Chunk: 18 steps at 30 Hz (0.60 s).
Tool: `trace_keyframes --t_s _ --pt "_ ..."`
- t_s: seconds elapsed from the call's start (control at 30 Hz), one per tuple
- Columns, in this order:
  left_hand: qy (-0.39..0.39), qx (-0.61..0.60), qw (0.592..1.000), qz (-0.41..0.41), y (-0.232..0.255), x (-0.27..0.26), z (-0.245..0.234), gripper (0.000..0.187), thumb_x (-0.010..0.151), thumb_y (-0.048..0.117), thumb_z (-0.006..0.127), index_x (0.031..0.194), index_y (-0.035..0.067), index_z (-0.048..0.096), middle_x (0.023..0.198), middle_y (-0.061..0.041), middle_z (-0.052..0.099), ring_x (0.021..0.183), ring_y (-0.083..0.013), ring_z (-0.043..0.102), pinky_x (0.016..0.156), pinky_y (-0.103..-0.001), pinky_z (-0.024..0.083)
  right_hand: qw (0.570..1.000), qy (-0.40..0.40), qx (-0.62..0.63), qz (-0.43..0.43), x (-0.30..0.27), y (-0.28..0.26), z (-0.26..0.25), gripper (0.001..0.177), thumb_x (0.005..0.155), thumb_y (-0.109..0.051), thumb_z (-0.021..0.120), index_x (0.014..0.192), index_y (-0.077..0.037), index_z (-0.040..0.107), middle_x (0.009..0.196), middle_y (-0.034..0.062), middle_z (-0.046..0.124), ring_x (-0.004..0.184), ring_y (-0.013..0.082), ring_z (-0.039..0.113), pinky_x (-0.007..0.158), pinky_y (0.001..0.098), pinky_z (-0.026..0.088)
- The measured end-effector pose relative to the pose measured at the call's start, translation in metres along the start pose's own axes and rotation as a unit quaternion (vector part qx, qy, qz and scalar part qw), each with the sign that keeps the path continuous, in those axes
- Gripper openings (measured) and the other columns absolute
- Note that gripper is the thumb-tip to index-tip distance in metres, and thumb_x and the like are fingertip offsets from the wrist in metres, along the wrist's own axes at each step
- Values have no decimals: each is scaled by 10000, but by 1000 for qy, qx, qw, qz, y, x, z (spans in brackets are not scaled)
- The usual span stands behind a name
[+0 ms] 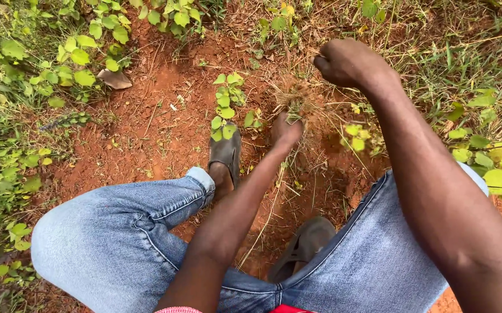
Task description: Prune small plants and clear weeds from a garden plot using small scissors and hands.
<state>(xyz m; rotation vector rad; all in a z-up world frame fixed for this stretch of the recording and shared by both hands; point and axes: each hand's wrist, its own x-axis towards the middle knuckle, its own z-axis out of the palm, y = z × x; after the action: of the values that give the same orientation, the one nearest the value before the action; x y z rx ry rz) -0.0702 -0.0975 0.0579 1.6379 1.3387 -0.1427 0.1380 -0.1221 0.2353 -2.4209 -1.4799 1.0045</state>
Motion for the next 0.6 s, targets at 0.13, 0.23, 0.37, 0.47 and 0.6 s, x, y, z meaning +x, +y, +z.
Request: trace_keyframes --t_s 0.13,0.23,0.37,0.47,0.6 --pt "-8 -76 996 -55 23 21 -25 318 931 117 617 1225 31 532 770 -58 607 528 -124 518 468 -282 426 1000 15 1 13 -3 -6 -5 487 1137 -303 462 768 -30 626 585 79 524 455 159 452 448 376 501" --pt "-25 -78 996 -33 24 47 -16 131 980 134 573 927 35 641 655 -6 497 450 -92 409 381 -263 296 999 27 16 29 -5 -7 -4 481 1129 -322 484 772 -37 633 585 81 531 455 156 459 448 370 498" --pt "-45 -116 992 -26 13 82 2 227 1008 154 513 803 85 584 602 27 438 431 -69 344 363 -244 275 997 43 25 63 -5 -2 0 456 1122 -313 503 796 -30 653 580 88 555 455 153 483 465 381 517" --pt "-38 -85 996 -12 5 98 13 210 995 137 522 799 94 584 605 25 430 438 -71 351 374 -239 284 990 66 71 104 4 17 11 460 1143 -335 534 860 0 669 683 82 537 537 180 448 522 394 481" --pt "-42 -149 987 -35 8 82 16 208 979 123 567 776 79 553 628 22 397 465 -78 356 390 -247 302 976 70 148 142 2 22 19 405 1086 -380 560 919 -22 647 741 75 593 605 164 552 568 348 521"
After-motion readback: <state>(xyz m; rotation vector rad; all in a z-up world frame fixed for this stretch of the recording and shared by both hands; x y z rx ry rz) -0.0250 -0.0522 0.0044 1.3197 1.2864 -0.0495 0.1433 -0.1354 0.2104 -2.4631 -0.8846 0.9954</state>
